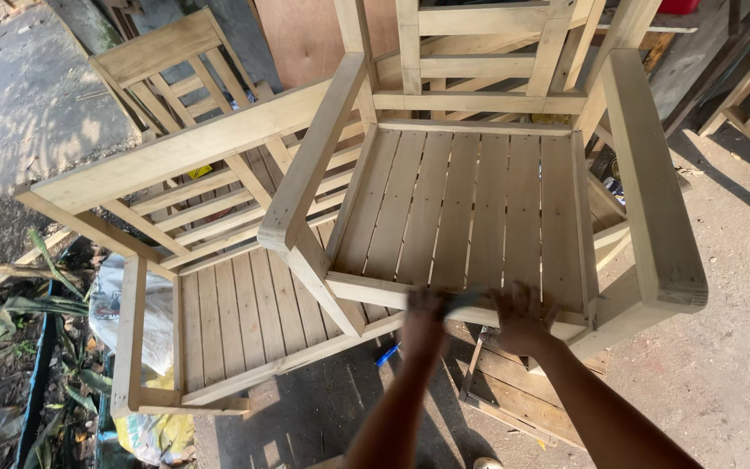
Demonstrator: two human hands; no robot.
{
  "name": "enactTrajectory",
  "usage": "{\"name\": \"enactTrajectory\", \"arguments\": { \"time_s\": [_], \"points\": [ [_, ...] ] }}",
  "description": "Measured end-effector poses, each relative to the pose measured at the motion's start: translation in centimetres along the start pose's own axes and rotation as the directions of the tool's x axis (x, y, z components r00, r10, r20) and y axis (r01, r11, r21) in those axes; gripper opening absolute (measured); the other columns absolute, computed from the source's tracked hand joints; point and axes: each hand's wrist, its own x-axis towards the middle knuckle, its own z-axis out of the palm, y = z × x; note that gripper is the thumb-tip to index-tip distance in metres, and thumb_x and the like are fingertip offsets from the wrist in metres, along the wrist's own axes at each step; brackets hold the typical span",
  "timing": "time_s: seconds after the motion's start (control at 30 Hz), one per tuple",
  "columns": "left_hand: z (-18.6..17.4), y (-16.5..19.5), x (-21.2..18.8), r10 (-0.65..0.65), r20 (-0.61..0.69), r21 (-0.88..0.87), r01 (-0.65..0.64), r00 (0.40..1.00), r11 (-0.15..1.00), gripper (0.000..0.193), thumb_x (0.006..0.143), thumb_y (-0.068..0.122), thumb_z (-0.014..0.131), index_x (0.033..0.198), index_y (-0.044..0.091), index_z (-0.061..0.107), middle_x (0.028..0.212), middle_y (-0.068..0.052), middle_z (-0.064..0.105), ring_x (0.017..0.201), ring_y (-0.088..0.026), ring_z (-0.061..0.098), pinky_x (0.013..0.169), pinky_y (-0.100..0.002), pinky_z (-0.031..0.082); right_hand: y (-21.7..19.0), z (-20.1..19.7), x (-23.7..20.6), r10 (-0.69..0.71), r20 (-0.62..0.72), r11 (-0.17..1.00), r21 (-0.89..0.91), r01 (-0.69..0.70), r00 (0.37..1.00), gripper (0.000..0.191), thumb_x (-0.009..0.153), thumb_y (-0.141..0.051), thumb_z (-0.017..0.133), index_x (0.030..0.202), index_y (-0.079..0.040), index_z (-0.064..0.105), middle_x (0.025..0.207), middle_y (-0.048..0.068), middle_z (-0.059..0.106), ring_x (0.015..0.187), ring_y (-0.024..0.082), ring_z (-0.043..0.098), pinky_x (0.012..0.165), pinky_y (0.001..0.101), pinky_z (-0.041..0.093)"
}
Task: The person sands a wooden chair with a sanding block, first rubbing the slatted seat, then the front rail and armrests, and finally the legs and side rails, repositioning the chair to reach different surfaces.
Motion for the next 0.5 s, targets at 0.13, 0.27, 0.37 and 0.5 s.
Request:
{"name": "enactTrajectory", "arguments": {
  "time_s": [0.13,0.27,0.37,0.5],
  "points": [
    [0.3,1.1,0.3,0.234,-0.016,-0.051,-0.235,0.972,0.971,0.056,0.087,-0.004,0.049,0.131,0.027,0.066,0.150,0.002,0.057,0.148,-0.025,0.041,0.128,-0.054,0.016,0.7,-0.3,-0.1,-0.018,0.032,1.000,0.015,0.017,0.999,0.113,0.087,-0.078,0.064,0.164,-0.033,-0.004,0.169,0.018,-0.026,0.153,0.045,-0.029,0.116,0.0734,-0.009],
    [-5.2,-5.9,0.8,-0.064,-0.183,-0.016,0.062,0.981,0.998,0.057,0.089,-0.003,0.047,0.130,0.032,0.065,0.142,0.005,0.063,0.136,-0.021,0.056,0.125,-0.063,0.006,1.0,-1.1,-0.8,-0.017,0.100,0.996,0.092,0.008,0.995,0.112,0.086,-0.074,0.065,0.164,-0.038,-0.006,0.169,0.016,-0.032,0.152,0.046,-0.032,0.114,0.0750,-0.009],
    [-4.9,-4.8,0.6,-0.106,-0.306,0.143,0.156,0.946,0.977,0.065,0.086,-0.007,0.046,0.134,0.032,0.064,0.143,-0.002,0.061,0.134,-0.029,0.054,0.120,-0.064,0.012,1.0,-1.4,-1.2,-0.014,0.115,0.997,0.079,0.005,0.993,0.113,0.087,-0.074,0.064,0.165,-0.035,-0.008,0.169,0.017,-0.032,0.152,0.047,-0.032,0.113,0.0770,-0.009],
    [0.3,3.9,-0.5,-0.069,-0.203,-0.038,0.063,0.977,0.997,0.055,0.094,-0.005,0.045,0.134,0.027,0.063,0.141,0.001,0.066,0.128,-0.027,0.060,0.132,-0.057,0.020,1.3,-1.4,-1.0,-0.001,0.135,1.000,0.018,-0.001,0.991,0.117,0.088,-0.076,0.065,0.165,-0.030,-0.010,0.168,0.018,-0.033,0.151,0.047,-0.032,0.113,0.0773,-0.009]
  ]
}}
